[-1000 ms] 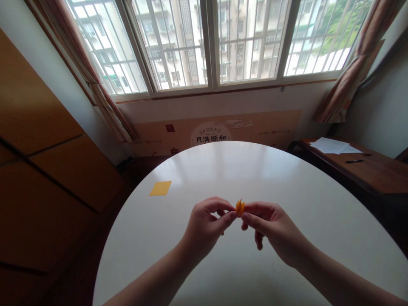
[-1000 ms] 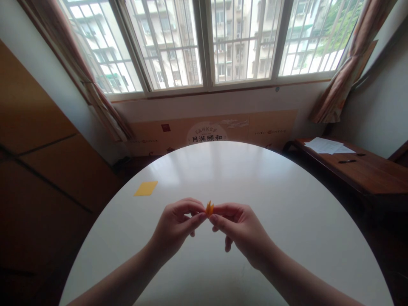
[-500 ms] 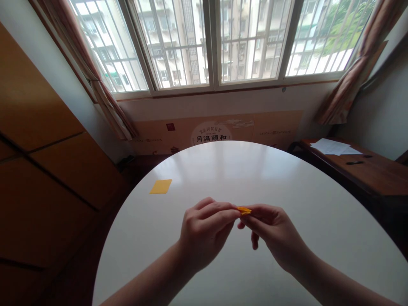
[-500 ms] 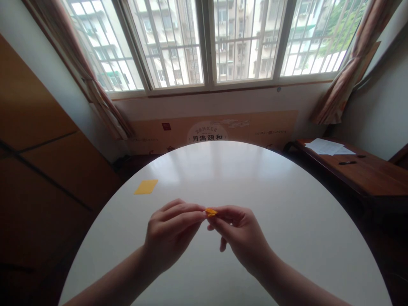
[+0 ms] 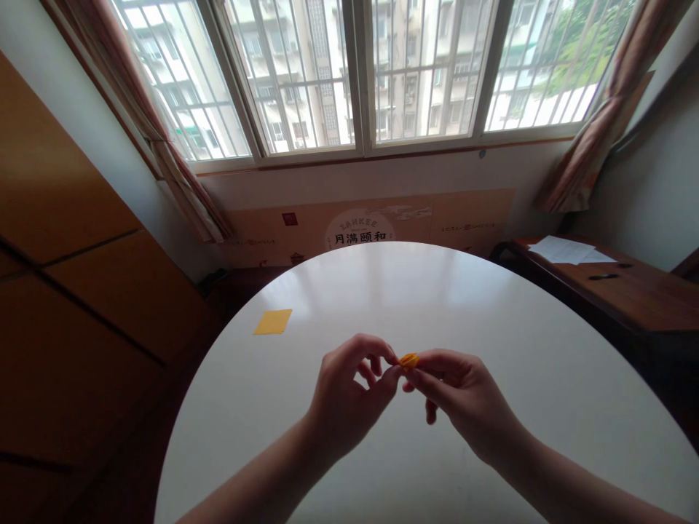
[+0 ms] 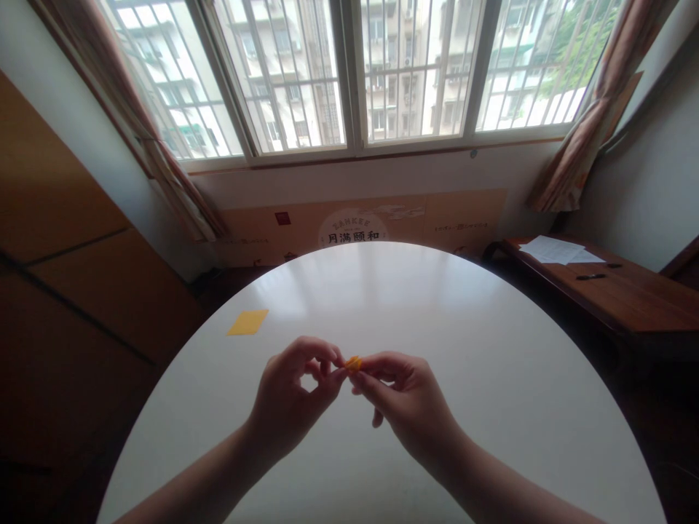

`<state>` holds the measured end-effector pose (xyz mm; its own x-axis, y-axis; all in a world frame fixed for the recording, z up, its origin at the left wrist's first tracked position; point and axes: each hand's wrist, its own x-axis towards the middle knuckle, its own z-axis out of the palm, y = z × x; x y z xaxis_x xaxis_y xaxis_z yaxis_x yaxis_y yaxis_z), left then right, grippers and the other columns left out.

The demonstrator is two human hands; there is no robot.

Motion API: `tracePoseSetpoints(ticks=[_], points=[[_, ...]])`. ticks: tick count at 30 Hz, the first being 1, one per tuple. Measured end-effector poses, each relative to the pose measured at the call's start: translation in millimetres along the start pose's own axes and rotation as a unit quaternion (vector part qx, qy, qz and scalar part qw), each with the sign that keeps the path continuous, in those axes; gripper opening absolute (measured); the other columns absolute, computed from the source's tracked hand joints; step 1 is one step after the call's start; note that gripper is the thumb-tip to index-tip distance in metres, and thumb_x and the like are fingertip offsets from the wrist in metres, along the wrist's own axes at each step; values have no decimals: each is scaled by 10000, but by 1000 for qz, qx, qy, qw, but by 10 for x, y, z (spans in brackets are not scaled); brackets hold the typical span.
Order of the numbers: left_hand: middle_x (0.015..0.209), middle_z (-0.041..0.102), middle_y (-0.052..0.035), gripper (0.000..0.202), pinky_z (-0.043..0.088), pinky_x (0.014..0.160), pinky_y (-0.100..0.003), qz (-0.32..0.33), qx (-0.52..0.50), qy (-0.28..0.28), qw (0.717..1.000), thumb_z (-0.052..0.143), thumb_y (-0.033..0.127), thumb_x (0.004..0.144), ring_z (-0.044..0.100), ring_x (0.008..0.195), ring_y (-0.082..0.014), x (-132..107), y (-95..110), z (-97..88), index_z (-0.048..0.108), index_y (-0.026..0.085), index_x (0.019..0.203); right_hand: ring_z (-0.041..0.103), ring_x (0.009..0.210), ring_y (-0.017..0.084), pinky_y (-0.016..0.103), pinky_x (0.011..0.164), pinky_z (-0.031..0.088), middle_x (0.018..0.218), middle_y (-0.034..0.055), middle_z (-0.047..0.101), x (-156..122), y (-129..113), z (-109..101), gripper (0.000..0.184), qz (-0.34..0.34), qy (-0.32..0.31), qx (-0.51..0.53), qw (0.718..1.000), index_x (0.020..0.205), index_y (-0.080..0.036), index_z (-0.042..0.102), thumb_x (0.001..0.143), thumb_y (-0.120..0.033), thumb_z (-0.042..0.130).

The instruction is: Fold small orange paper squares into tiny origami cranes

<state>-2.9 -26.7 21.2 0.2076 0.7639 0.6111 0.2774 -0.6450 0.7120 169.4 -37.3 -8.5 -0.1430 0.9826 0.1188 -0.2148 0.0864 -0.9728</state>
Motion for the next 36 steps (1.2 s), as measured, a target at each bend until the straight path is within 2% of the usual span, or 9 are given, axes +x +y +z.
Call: tracePoseSetpoints(ticks=[5,11,15,22,25,28,32,36], points=[[730,700,-10,56,525,549,-196,7,26,9,1000,719,145,823,610,597,-99,-12,-18,20,674,174,808,693,711,221,218,397,515,784,90,734,8,5,-3,280,-6,14,12,1000,826,-181,783,733,-437,847],[729,681,5,101,498,514,-171,-59,-34,-4,998,673,94,777,578,590,-93,-14,-45,67,635,179,816,695,711,198,217,409,520,995,96,756,1,48,-15,163,-43,7,-3,999,807,-208,771,753,-342,846],[747,666,1,105,487,521,-172,-80,-62,-16,995,654,96,769,577,616,-100,-6,-69,77,624,179,824,683,650,177,210,393,514,941,88,762,6,57,-18,141,-56,13,-8,998,789,-210,773,769,-335,835],[762,647,-12,72,463,536,-188,-118,-90,-22,989,683,144,798,550,631,-104,-8,-95,70,620,168,826,679,661,184,199,395,506,850,84,750,13,19,-33,178,-47,23,-27,998,810,-199,782,744,-347,854],[771,630,-11,99,436,524,-185,-150,-134,-26,979,706,162,803,531,630,-98,-11,-109,83,611,164,830,664,635,180,193,396,497,731,50,721,18,24,-37,229,-32,33,-13,999,828,-192,752,699,-320,890],[763,608,0,138,426,516,-186,-180,-187,-34,965,732,189,807,514,615,-90,-13,-136,100,599,164,834,644,595,160,184,391,474,707,18,706,26,26,-39,316,-10,43,19,999,849,-199,681,668,-313,914],[737,596,18,202,388,508,-174,-215,-253,-50,942,761,227,816,471,574,-64,-17,-144,119,569,164,819,556,526,93,160,406,432,658,-35,646,22,3,-39,358,7,40,44,998,812,-202,590,697,-330,904],[804,634,5,320,447,656,-198,-225,-334,-54,914,787,252,814,558,709,-88,-31,-120,138,478,174,783,465,481,43,138,386,353,691,-51,623,16,-29,-25,386,23,39,55,997,759,-191,535,730,-356,883]])
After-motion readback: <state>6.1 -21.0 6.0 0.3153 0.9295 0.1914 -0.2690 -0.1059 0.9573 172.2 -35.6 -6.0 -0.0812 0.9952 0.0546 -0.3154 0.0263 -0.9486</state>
